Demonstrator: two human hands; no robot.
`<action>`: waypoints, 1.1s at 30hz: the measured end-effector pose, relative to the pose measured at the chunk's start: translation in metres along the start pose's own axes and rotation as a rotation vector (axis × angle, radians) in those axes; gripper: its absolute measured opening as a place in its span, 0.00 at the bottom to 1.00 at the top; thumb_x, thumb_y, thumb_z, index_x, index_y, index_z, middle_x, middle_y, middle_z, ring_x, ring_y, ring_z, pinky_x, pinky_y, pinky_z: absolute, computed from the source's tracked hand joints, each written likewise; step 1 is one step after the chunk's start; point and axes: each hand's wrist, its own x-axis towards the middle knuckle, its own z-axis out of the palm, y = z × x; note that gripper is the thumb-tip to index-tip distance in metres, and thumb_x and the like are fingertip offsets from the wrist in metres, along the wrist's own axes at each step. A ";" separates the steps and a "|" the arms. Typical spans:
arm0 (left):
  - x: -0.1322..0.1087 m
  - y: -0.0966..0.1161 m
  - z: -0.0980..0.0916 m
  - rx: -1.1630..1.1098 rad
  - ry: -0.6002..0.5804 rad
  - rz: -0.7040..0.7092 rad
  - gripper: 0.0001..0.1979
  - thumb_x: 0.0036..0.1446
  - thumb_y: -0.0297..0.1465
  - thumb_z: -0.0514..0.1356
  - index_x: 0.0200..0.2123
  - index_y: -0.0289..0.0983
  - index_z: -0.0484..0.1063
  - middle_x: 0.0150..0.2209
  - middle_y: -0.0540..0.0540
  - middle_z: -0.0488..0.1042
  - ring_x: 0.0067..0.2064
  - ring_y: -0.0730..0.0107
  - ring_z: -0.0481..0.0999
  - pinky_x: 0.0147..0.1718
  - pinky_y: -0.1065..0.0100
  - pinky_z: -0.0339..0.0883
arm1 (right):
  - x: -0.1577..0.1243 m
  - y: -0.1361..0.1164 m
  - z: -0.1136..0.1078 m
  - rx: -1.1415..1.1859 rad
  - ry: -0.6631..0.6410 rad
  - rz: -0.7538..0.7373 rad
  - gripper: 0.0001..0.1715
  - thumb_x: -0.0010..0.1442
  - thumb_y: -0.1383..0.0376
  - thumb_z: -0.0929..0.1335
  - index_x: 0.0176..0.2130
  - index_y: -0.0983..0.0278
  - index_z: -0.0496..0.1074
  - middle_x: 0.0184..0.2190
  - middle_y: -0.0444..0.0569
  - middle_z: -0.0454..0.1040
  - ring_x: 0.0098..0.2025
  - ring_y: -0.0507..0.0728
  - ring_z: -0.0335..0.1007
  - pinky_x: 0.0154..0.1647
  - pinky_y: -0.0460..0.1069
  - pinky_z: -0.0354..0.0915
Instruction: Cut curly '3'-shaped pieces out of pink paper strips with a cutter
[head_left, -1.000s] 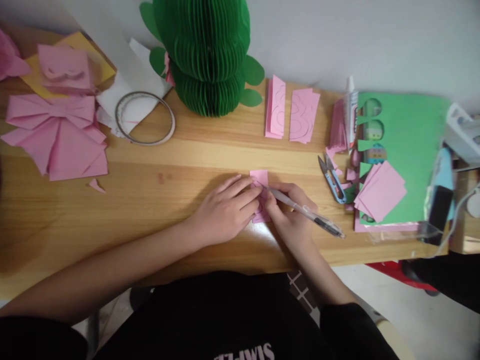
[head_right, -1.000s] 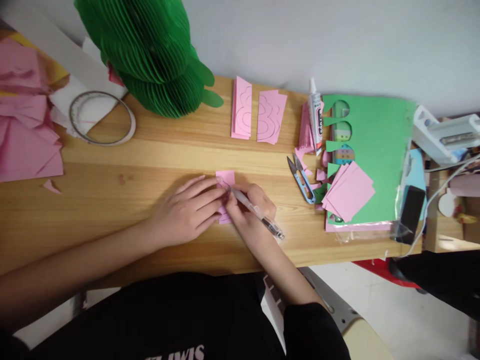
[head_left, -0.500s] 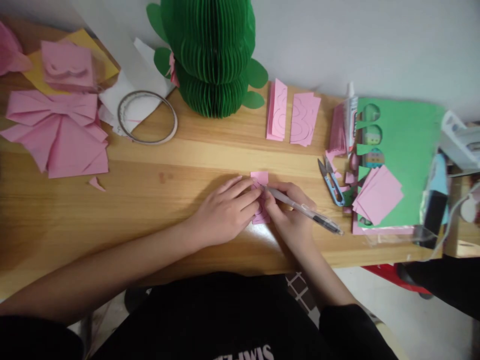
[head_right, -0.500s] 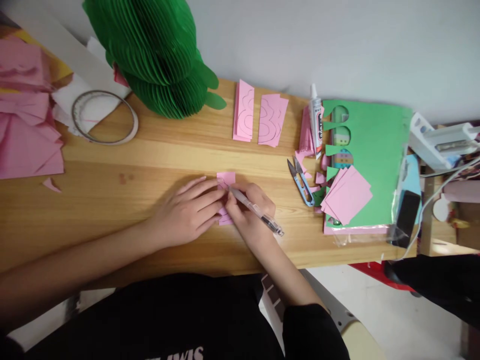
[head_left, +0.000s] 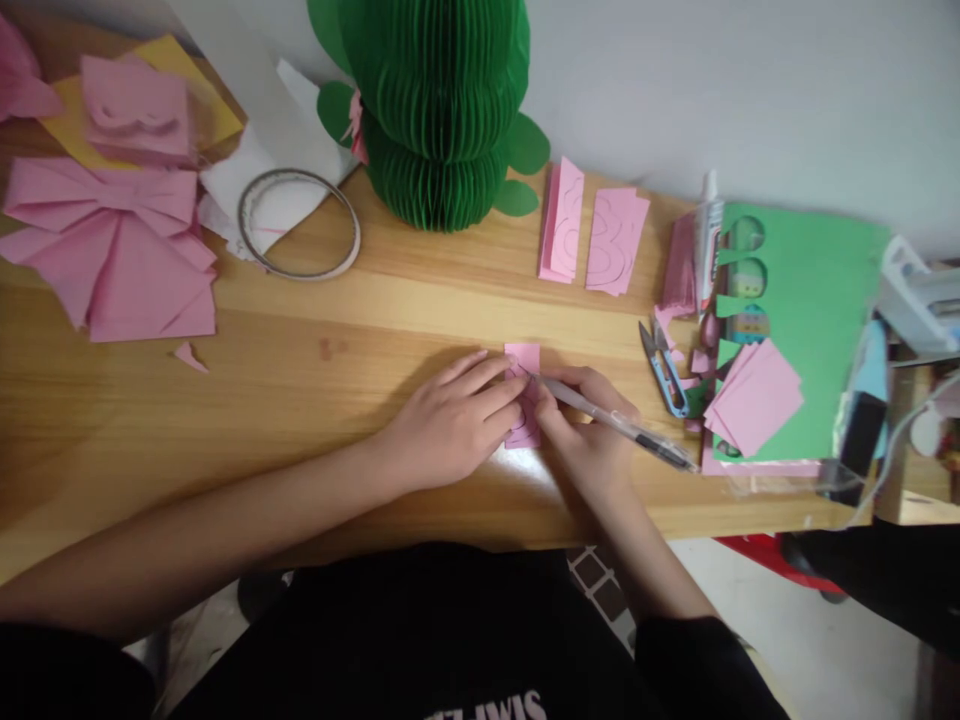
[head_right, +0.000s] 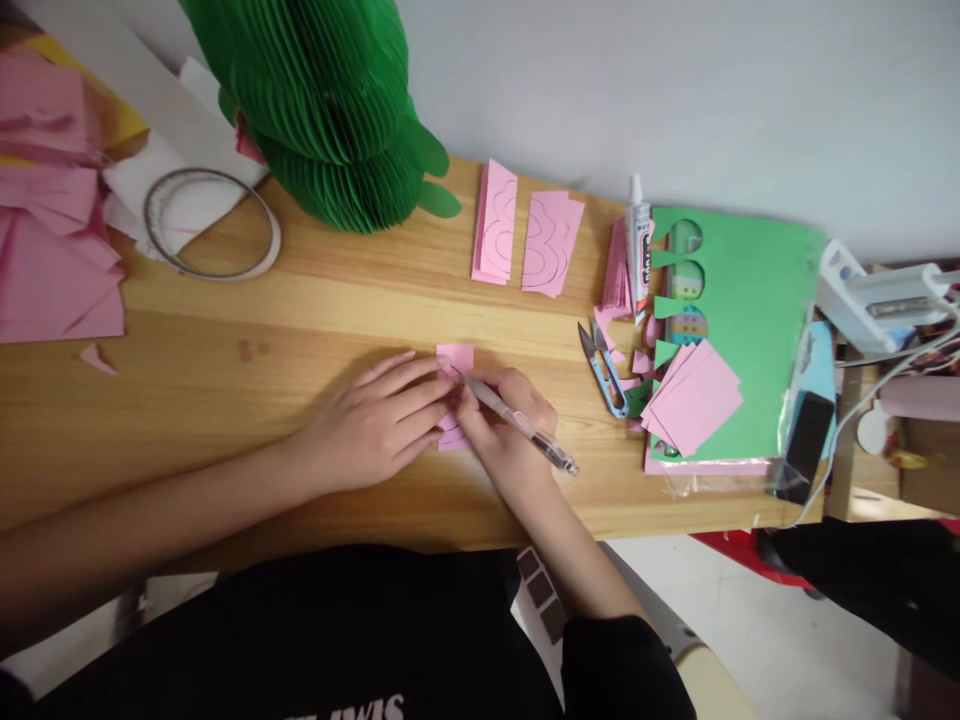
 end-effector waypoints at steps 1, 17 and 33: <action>0.000 0.000 0.000 0.000 0.001 0.002 0.12 0.67 0.27 0.55 0.45 0.32 0.78 0.51 0.42 0.79 0.58 0.53 0.73 0.60 0.52 0.67 | 0.001 0.000 0.001 0.005 -0.001 -0.008 0.04 0.61 0.65 0.70 0.38 0.61 0.77 0.33 0.48 0.82 0.34 0.56 0.79 0.36 0.52 0.74; 0.000 0.000 0.000 -0.016 0.006 -0.014 0.12 0.68 0.27 0.54 0.46 0.32 0.77 0.50 0.41 0.79 0.59 0.54 0.73 0.61 0.53 0.66 | 0.008 0.000 0.005 -0.006 -0.011 -0.065 0.05 0.62 0.65 0.69 0.38 0.61 0.77 0.33 0.48 0.82 0.34 0.56 0.78 0.36 0.52 0.73; 0.000 0.001 0.003 -0.010 0.009 -0.030 0.13 0.68 0.26 0.52 0.45 0.33 0.77 0.49 0.41 0.79 0.59 0.55 0.73 0.62 0.53 0.66 | 0.024 -0.003 0.008 0.068 -0.063 -0.106 0.07 0.61 0.68 0.69 0.40 0.60 0.78 0.37 0.49 0.83 0.38 0.56 0.80 0.42 0.53 0.75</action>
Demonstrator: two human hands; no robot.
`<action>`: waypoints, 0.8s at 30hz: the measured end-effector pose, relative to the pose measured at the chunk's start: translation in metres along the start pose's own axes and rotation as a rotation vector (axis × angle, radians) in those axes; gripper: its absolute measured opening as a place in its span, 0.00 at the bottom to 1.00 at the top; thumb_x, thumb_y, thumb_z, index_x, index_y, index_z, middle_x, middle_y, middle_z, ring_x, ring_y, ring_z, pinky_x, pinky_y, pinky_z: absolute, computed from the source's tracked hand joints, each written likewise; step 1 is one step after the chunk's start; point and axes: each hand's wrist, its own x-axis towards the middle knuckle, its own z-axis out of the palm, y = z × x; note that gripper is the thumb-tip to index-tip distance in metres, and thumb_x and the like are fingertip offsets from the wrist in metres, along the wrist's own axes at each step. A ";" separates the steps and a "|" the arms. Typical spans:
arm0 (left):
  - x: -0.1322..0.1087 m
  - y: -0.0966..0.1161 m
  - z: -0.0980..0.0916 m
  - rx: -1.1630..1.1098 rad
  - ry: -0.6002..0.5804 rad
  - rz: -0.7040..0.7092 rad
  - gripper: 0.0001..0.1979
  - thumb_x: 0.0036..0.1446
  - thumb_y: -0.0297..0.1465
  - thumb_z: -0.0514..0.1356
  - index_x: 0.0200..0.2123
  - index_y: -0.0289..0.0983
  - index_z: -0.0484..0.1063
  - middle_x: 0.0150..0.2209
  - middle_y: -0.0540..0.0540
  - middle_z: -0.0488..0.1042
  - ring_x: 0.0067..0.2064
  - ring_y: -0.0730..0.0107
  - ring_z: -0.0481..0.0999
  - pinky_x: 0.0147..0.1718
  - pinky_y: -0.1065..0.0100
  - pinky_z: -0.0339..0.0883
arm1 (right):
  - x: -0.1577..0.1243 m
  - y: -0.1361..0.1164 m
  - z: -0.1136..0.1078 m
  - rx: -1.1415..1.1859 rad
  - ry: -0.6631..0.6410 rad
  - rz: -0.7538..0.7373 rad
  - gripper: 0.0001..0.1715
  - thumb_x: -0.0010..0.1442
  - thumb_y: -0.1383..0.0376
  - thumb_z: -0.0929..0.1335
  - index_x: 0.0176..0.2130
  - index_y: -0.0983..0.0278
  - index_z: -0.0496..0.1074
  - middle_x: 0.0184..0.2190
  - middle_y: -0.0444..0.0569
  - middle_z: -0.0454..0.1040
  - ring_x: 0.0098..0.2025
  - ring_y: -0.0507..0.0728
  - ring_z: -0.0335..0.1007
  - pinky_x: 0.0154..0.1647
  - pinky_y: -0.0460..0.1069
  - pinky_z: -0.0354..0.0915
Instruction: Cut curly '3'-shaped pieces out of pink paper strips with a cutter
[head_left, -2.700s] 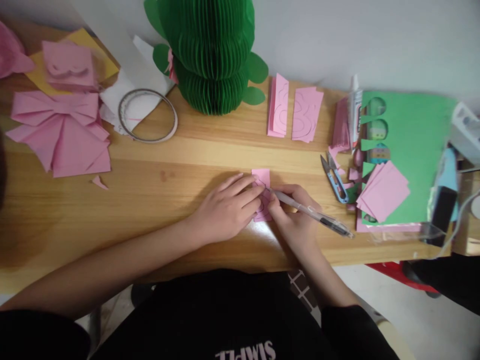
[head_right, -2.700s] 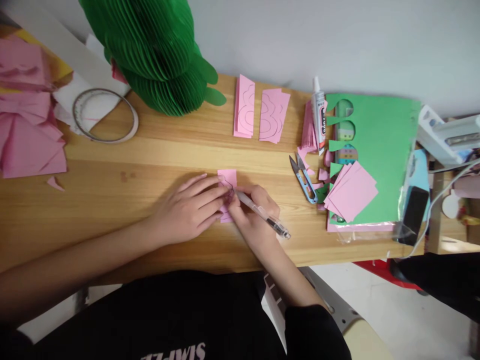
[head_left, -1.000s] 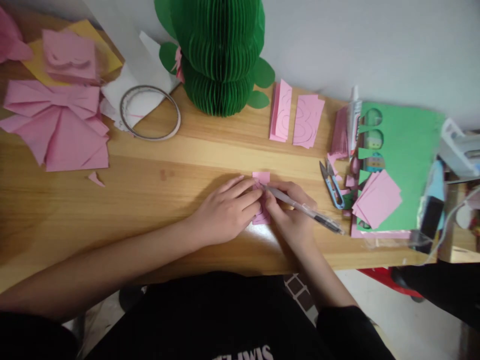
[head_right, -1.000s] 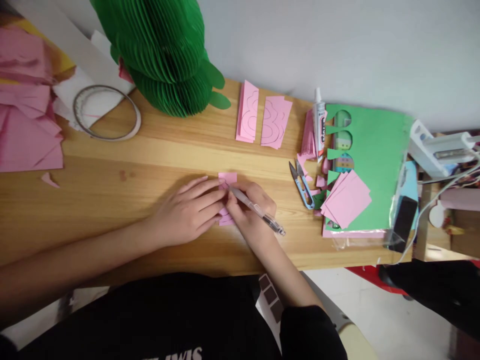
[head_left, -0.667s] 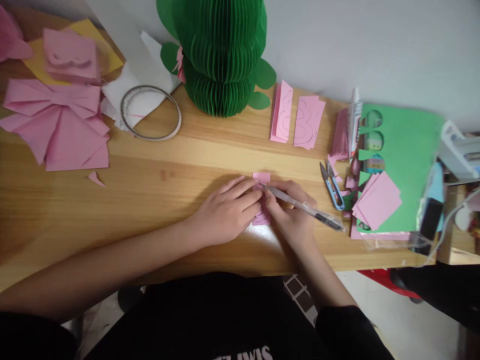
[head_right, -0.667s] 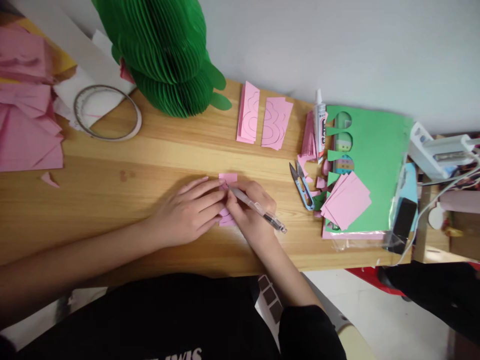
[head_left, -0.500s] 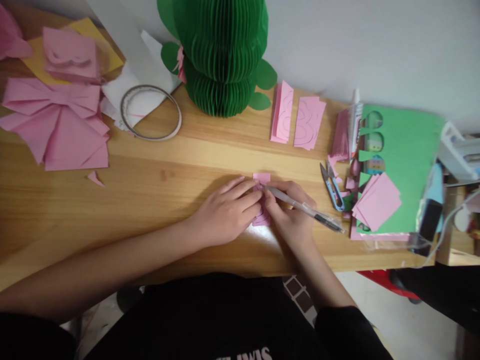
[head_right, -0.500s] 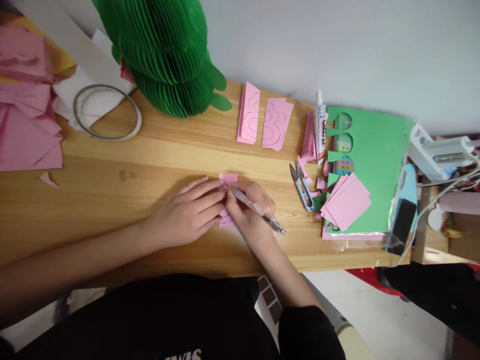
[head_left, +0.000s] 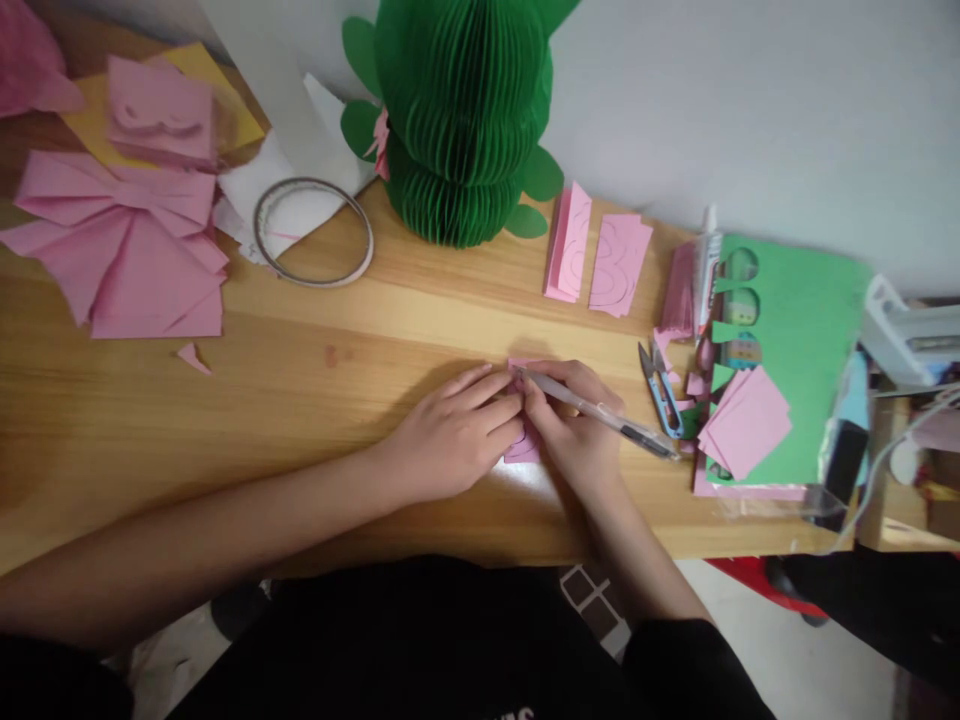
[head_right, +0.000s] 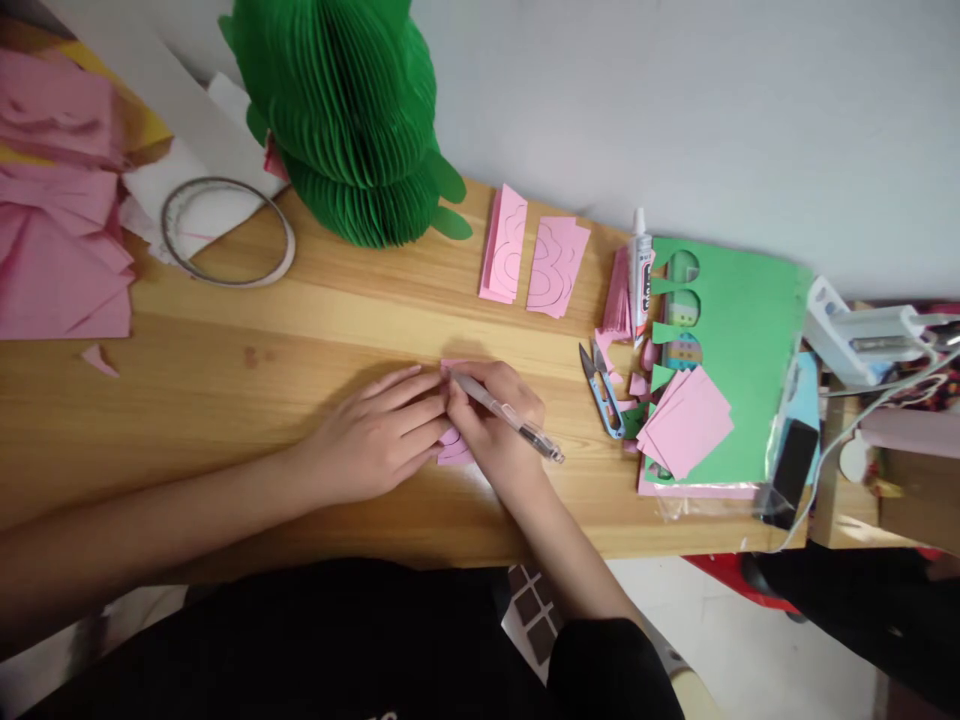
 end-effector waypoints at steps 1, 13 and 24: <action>0.000 0.000 0.000 -0.001 0.002 0.000 0.13 0.68 0.26 0.52 0.45 0.33 0.77 0.49 0.41 0.80 0.58 0.55 0.74 0.61 0.53 0.67 | 0.002 0.000 -0.001 0.013 -0.017 0.001 0.07 0.61 0.68 0.69 0.40 0.60 0.78 0.37 0.49 0.83 0.38 0.56 0.80 0.41 0.53 0.75; 0.001 0.000 0.000 -0.015 -0.007 -0.003 0.12 0.67 0.26 0.54 0.46 0.32 0.76 0.50 0.41 0.79 0.58 0.55 0.73 0.62 0.53 0.66 | 0.008 0.005 -0.003 0.137 -0.073 0.060 0.07 0.61 0.67 0.70 0.40 0.61 0.79 0.36 0.49 0.82 0.37 0.55 0.79 0.41 0.52 0.75; -0.001 -0.001 -0.002 -0.006 -0.037 0.008 0.11 0.67 0.27 0.54 0.45 0.34 0.77 0.51 0.41 0.79 0.60 0.54 0.72 0.62 0.52 0.66 | 0.005 0.004 -0.003 0.132 -0.023 0.108 0.06 0.58 0.67 0.70 0.36 0.62 0.78 0.32 0.48 0.82 0.34 0.56 0.79 0.37 0.51 0.73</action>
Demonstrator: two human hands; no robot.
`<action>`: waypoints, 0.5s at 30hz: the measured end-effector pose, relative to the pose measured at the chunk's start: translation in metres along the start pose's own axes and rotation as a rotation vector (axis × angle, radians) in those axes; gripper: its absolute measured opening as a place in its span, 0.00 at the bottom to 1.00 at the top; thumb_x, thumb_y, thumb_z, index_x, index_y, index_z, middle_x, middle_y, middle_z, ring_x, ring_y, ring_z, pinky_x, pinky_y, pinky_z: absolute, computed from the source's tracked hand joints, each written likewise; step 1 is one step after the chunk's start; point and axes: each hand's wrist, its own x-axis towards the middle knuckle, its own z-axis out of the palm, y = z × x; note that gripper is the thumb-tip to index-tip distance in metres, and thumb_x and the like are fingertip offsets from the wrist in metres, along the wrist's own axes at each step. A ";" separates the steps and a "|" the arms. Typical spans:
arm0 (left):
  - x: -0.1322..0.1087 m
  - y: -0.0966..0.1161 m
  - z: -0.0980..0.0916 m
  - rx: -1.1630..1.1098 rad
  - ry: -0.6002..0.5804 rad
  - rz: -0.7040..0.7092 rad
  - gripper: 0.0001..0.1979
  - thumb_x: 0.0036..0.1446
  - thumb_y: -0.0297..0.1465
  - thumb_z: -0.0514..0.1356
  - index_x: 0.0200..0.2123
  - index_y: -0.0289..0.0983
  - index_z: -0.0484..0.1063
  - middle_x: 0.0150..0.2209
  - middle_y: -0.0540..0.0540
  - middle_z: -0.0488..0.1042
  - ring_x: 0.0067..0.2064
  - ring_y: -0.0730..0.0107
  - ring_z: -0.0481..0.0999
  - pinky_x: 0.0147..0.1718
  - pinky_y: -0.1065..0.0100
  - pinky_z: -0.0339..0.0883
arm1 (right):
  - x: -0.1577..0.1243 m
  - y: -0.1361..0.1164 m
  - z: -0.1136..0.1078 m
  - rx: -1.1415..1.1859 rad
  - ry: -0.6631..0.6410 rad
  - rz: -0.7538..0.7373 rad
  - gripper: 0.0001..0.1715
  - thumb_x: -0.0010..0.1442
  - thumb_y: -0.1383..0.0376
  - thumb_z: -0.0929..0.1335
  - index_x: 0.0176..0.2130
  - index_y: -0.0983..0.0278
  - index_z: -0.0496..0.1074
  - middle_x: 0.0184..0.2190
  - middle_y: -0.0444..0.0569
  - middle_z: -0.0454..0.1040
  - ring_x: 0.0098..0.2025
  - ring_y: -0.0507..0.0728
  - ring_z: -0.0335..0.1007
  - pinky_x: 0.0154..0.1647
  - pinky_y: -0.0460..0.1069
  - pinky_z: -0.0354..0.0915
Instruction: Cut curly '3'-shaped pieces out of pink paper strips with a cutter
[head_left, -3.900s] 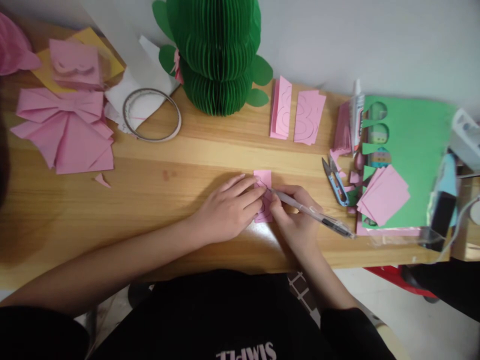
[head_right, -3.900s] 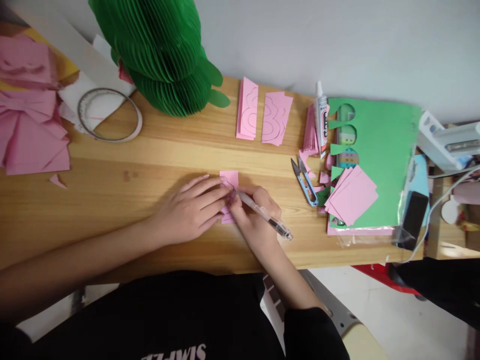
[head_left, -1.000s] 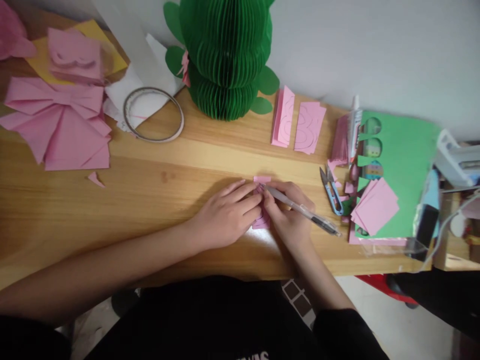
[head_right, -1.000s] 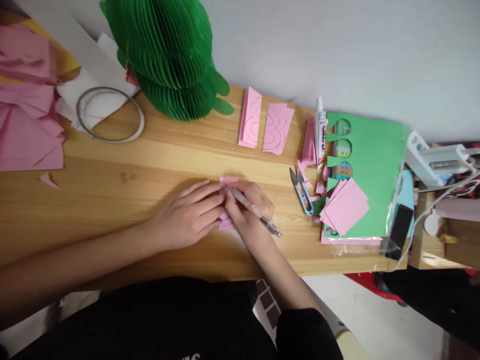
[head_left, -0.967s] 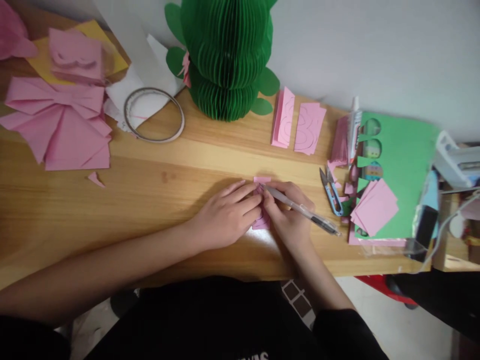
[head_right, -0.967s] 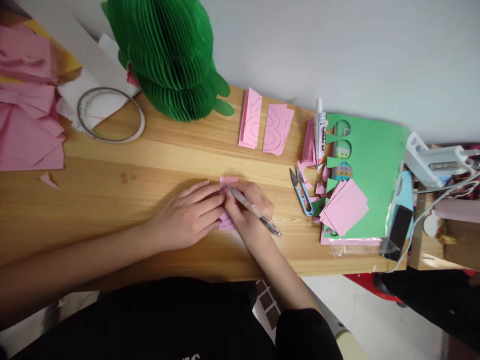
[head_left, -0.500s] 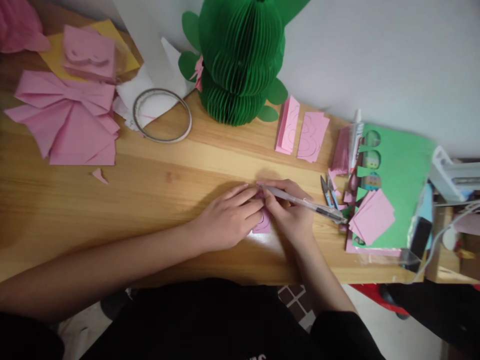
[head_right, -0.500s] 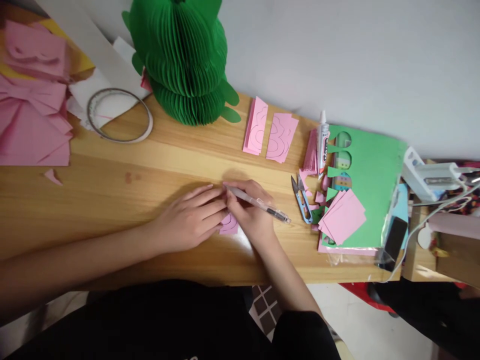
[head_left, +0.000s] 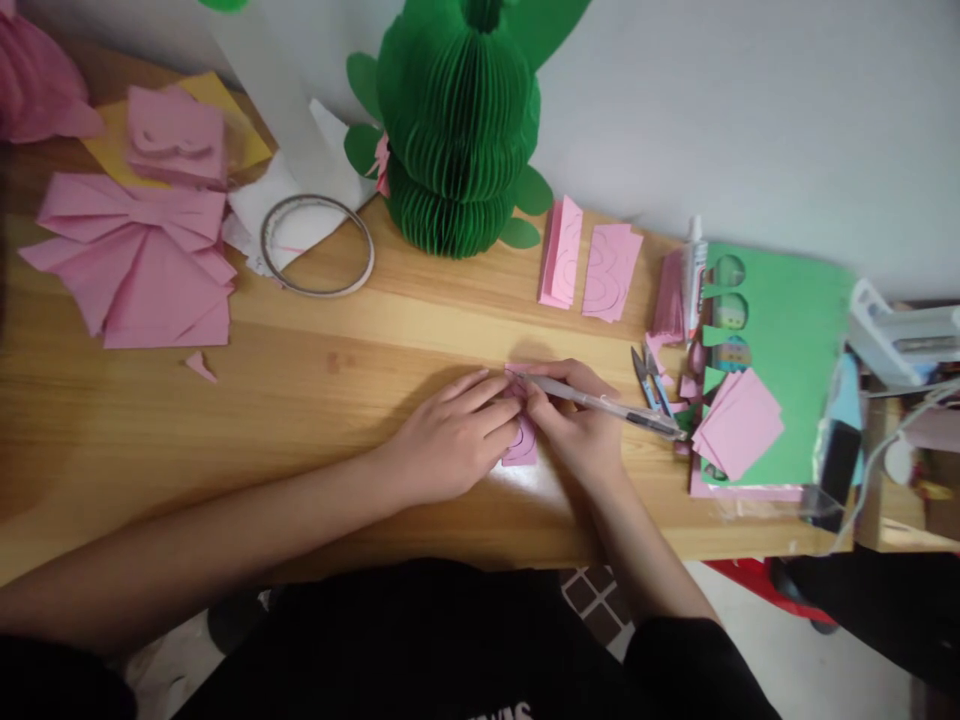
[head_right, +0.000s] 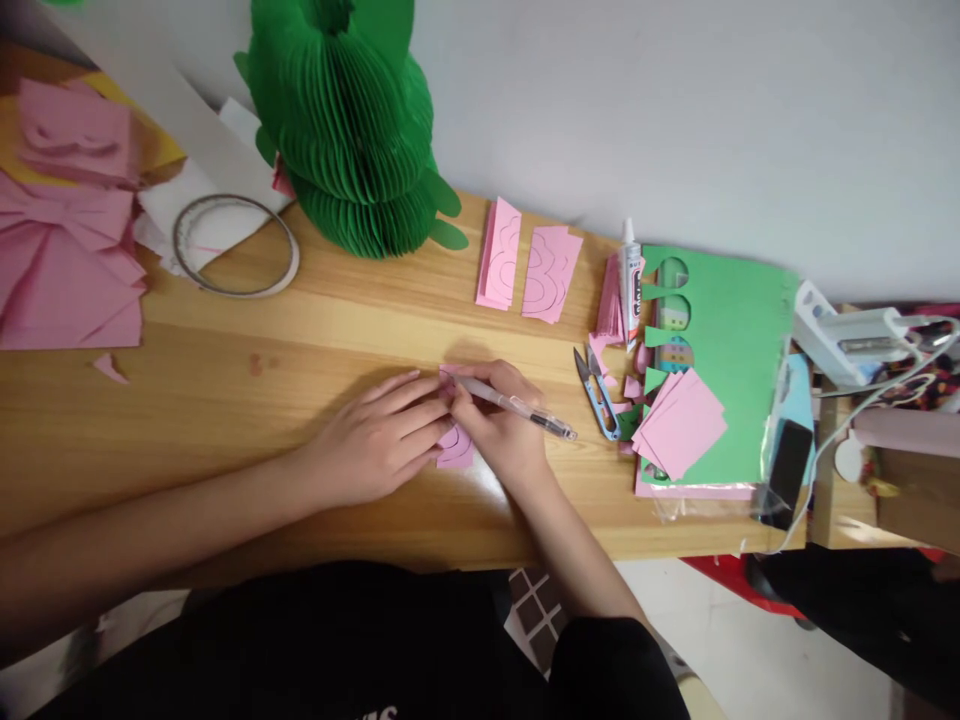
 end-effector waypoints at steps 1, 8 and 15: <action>0.000 0.000 0.000 0.001 0.003 0.000 0.12 0.67 0.27 0.54 0.45 0.34 0.77 0.51 0.42 0.79 0.59 0.54 0.72 0.61 0.52 0.66 | -0.001 0.000 0.000 -0.004 0.004 0.003 0.05 0.57 0.67 0.70 0.36 0.62 0.78 0.32 0.48 0.82 0.34 0.56 0.79 0.36 0.51 0.73; -0.001 0.000 0.003 -0.040 0.026 -0.014 0.13 0.67 0.27 0.55 0.51 0.31 0.75 0.50 0.39 0.79 0.61 0.55 0.70 0.62 0.51 0.64 | -0.004 0.000 -0.001 -0.031 0.026 0.032 0.02 0.54 0.66 0.71 0.32 0.61 0.76 0.28 0.45 0.80 0.29 0.55 0.76 0.33 0.50 0.72; 0.000 -0.003 0.000 -0.046 0.014 0.026 0.10 0.66 0.28 0.56 0.45 0.31 0.77 0.51 0.39 0.78 0.58 0.55 0.71 0.61 0.53 0.65 | -0.014 0.002 -0.007 0.139 0.290 0.093 0.04 0.56 0.62 0.71 0.33 0.60 0.75 0.28 0.45 0.79 0.27 0.54 0.74 0.28 0.49 0.70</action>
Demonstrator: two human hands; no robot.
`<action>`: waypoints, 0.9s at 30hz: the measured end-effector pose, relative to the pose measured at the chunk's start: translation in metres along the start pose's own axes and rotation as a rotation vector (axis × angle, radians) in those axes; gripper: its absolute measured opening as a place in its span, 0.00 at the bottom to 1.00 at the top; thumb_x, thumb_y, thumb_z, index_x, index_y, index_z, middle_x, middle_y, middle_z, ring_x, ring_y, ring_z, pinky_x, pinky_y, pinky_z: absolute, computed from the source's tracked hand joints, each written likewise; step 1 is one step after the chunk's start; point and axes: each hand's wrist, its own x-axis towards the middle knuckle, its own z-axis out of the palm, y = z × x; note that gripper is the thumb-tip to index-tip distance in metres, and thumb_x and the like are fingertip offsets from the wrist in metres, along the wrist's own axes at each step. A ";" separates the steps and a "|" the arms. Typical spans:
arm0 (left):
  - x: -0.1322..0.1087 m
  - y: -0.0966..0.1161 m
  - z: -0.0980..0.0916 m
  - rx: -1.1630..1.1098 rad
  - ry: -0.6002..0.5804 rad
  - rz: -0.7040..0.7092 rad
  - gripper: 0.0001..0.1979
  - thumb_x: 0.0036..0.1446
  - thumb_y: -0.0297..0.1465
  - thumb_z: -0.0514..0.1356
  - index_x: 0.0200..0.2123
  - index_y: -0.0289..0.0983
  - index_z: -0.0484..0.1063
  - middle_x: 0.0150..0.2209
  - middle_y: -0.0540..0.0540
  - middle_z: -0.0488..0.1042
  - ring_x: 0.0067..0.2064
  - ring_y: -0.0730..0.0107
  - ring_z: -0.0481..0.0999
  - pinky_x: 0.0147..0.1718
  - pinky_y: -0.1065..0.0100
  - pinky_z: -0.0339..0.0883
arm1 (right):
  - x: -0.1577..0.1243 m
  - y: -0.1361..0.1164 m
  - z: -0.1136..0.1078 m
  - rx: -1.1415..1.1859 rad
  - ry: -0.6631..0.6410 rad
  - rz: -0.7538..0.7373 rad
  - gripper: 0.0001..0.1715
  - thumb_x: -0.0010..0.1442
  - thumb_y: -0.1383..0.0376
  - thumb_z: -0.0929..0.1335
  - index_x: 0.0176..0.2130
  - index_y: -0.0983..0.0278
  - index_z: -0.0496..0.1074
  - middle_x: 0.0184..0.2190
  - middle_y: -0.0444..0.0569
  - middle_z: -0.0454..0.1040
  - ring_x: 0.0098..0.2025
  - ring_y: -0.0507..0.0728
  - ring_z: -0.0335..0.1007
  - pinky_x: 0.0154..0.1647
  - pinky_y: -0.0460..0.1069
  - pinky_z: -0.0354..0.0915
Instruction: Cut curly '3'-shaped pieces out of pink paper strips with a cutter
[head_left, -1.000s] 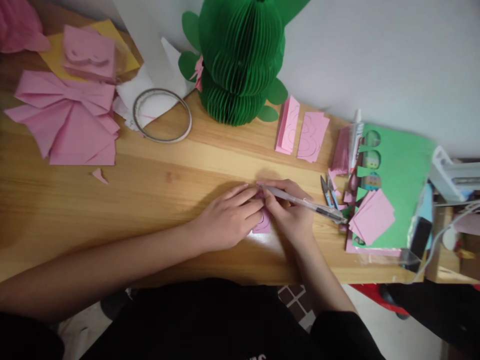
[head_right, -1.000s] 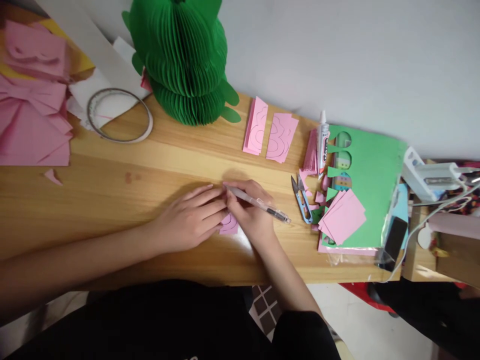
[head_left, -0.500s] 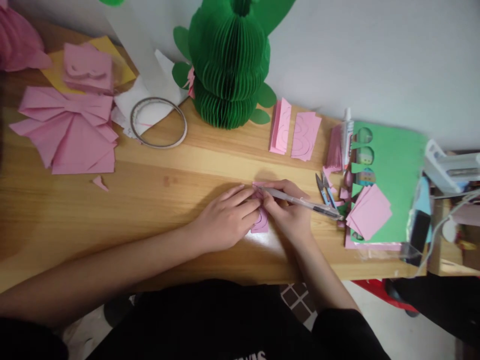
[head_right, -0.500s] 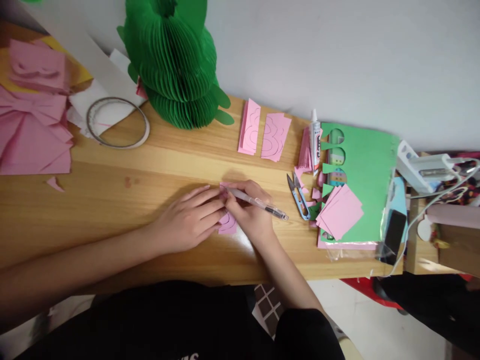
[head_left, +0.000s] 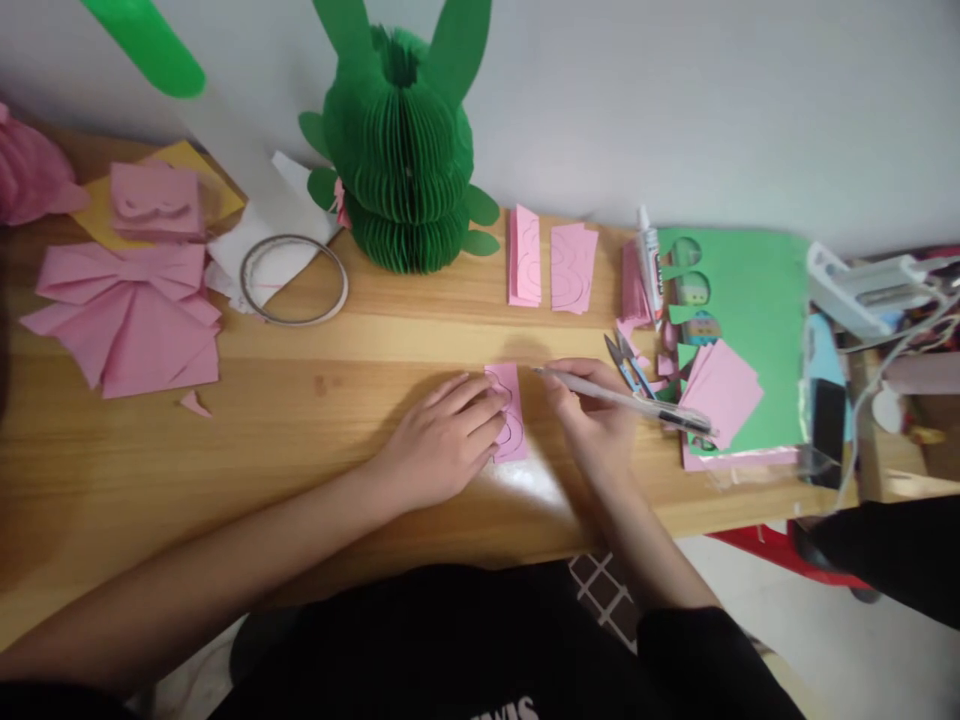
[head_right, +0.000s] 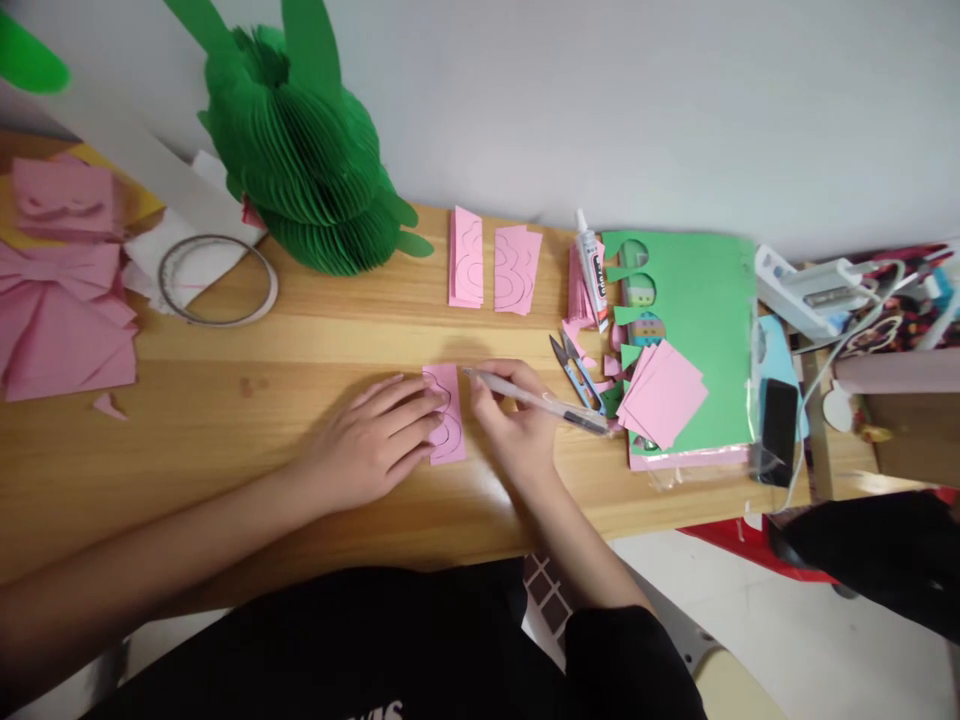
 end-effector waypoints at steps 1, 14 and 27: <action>0.000 0.000 -0.001 0.002 0.005 0.004 0.10 0.66 0.28 0.56 0.44 0.32 0.77 0.51 0.39 0.78 0.58 0.55 0.71 0.61 0.54 0.66 | -0.002 0.001 -0.002 0.011 0.029 0.009 0.04 0.56 0.62 0.70 0.34 0.60 0.75 0.28 0.45 0.79 0.27 0.54 0.73 0.28 0.49 0.70; -0.004 0.001 0.001 0.029 -0.043 -0.082 0.11 0.68 0.32 0.55 0.44 0.34 0.75 0.59 0.32 0.67 0.55 0.50 0.74 0.48 0.49 0.76 | -0.026 -0.005 0.004 -0.082 -0.197 -0.012 0.04 0.57 0.67 0.70 0.37 0.61 0.75 0.33 0.47 0.81 0.33 0.54 0.77 0.36 0.50 0.73; -0.002 0.000 0.001 -0.069 -0.023 -0.076 0.11 0.67 0.30 0.55 0.41 0.30 0.76 0.60 0.27 0.65 0.59 0.43 0.72 0.51 0.46 0.74 | -0.020 -0.001 0.012 -0.118 -0.220 -0.014 0.06 0.58 0.67 0.71 0.38 0.60 0.77 0.34 0.46 0.81 0.33 0.54 0.78 0.36 0.50 0.73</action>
